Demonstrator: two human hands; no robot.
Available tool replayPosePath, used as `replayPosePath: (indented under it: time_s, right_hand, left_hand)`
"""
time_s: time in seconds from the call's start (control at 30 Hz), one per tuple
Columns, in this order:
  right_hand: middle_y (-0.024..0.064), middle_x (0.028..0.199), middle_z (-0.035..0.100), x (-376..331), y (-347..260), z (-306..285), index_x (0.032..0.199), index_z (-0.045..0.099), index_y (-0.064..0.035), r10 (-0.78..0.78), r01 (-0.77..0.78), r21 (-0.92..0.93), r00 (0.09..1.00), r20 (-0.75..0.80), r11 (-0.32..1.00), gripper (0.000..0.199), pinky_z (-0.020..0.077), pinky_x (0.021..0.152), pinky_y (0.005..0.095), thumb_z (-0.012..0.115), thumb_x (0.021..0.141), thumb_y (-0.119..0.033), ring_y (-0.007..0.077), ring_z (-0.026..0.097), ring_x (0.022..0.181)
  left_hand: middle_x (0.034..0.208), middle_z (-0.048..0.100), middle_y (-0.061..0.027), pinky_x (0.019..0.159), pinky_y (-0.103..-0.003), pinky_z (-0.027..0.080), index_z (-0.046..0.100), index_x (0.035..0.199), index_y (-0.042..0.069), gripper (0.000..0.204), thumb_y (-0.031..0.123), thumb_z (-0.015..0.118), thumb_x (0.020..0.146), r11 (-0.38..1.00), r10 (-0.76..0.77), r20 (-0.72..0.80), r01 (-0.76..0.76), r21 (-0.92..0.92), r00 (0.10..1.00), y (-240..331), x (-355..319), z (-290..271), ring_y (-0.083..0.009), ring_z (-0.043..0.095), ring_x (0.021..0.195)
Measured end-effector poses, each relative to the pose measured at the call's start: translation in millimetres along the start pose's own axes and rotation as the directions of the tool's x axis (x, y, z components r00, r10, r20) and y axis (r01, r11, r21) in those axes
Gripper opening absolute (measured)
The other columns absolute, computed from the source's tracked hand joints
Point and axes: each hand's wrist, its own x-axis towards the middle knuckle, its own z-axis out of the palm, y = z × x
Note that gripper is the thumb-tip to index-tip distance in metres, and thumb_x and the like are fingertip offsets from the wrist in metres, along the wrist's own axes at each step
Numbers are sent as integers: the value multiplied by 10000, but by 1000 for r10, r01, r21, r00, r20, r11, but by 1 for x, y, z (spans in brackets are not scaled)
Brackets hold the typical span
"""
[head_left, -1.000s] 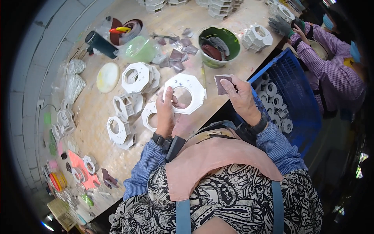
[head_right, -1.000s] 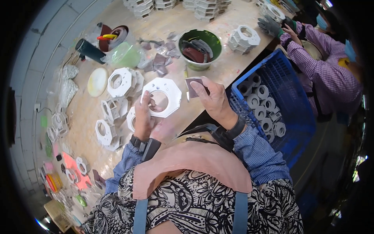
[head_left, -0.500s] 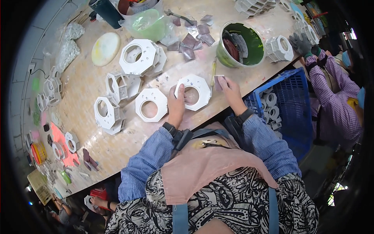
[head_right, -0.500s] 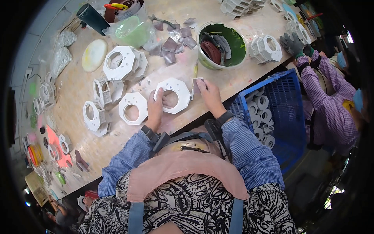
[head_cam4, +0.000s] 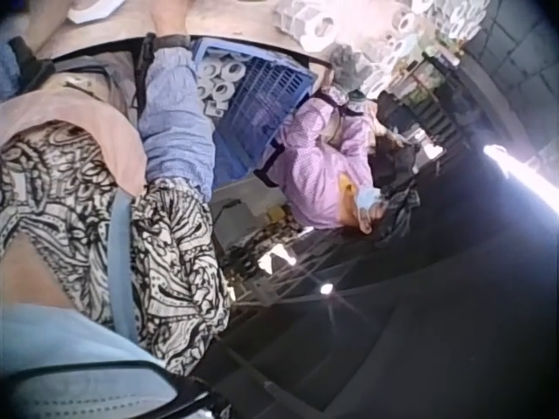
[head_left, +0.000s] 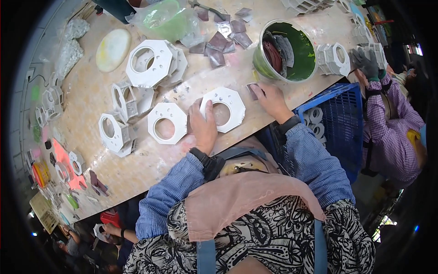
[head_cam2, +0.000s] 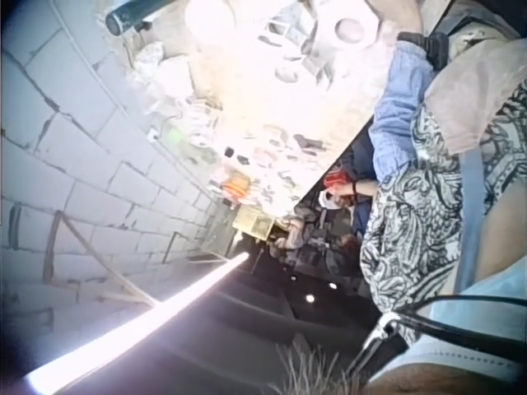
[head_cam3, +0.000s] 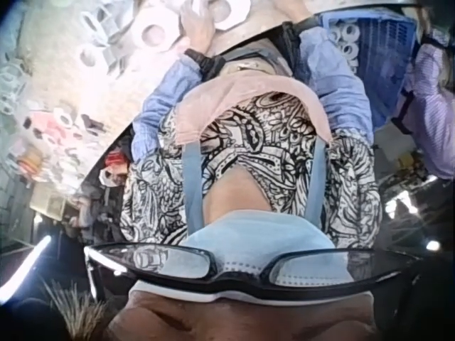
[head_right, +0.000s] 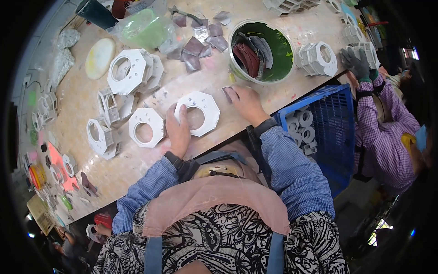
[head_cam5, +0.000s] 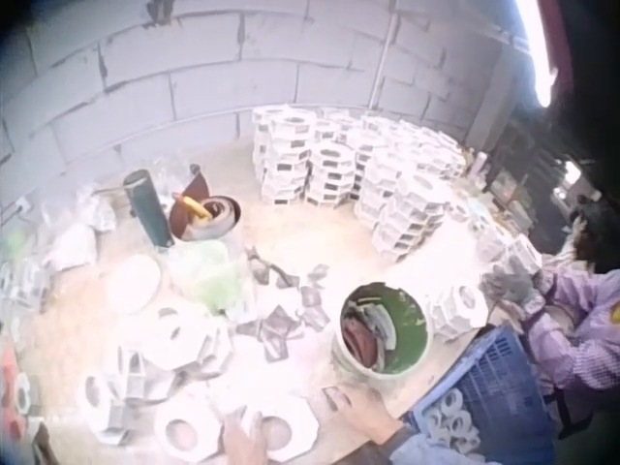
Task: Sanding and inspecting white octagonal plastic components at a factory workbench.
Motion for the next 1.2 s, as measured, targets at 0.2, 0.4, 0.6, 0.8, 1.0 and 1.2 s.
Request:
replayPosePath:
  time_s: [0.2,0.4,0.6,0.8,1.0,1.2]
  right_hand:
    - [133,676,613,-4,-25,20,810,638,-47,53,-44,319,998,-18,947,285,456,601,395,538,883,-304,322,603,659]
    - [129,702,629,9,-17,23,824,679,-53,-176,175,28,984,24,984,229,452,571,353,597,856,-265,269,603,623]
    - [122,646,609,29,-18,30,693,648,-79,-227,228,-13,972,55,974,325,447,570,401,580,848,-357,305,589,603]
    - [124,569,563,36,-11,36,595,609,-50,-444,444,-19,893,-78,896,330,418,516,390,614,837,-274,291,555,531]
    - [117,579,567,9,-9,19,624,617,-63,-393,400,-113,916,81,909,302,420,518,389,594,852,-259,299,551,526]
    - [121,575,550,48,-17,30,674,610,-59,-447,445,-144,894,20,884,255,420,519,386,610,840,-253,303,548,534]
  left_hand:
    - [978,607,-255,818,-423,429,522,1091,-58,400,294,546,902,999,-7,-14,7,36,1000,6,2,4,-380,580,921]
    - [899,607,-272,760,-442,431,526,1047,-31,350,278,562,887,969,48,37,-55,240,998,12,4,2,-415,582,866]
    - [935,561,-228,767,-465,405,515,1031,-9,336,285,568,878,971,-52,20,46,235,998,10,3,5,-399,535,887]
    - [927,561,-217,761,-461,411,523,1046,-11,350,289,573,872,965,-38,39,27,262,998,10,4,6,-390,536,891]
    - [954,557,-211,769,-455,420,529,1068,-6,368,296,582,864,952,-59,24,49,302,998,8,0,6,-389,536,908]
    - [958,555,-211,771,-455,421,530,1080,-1,384,311,586,862,954,-43,24,34,297,999,11,1,6,-390,534,918]
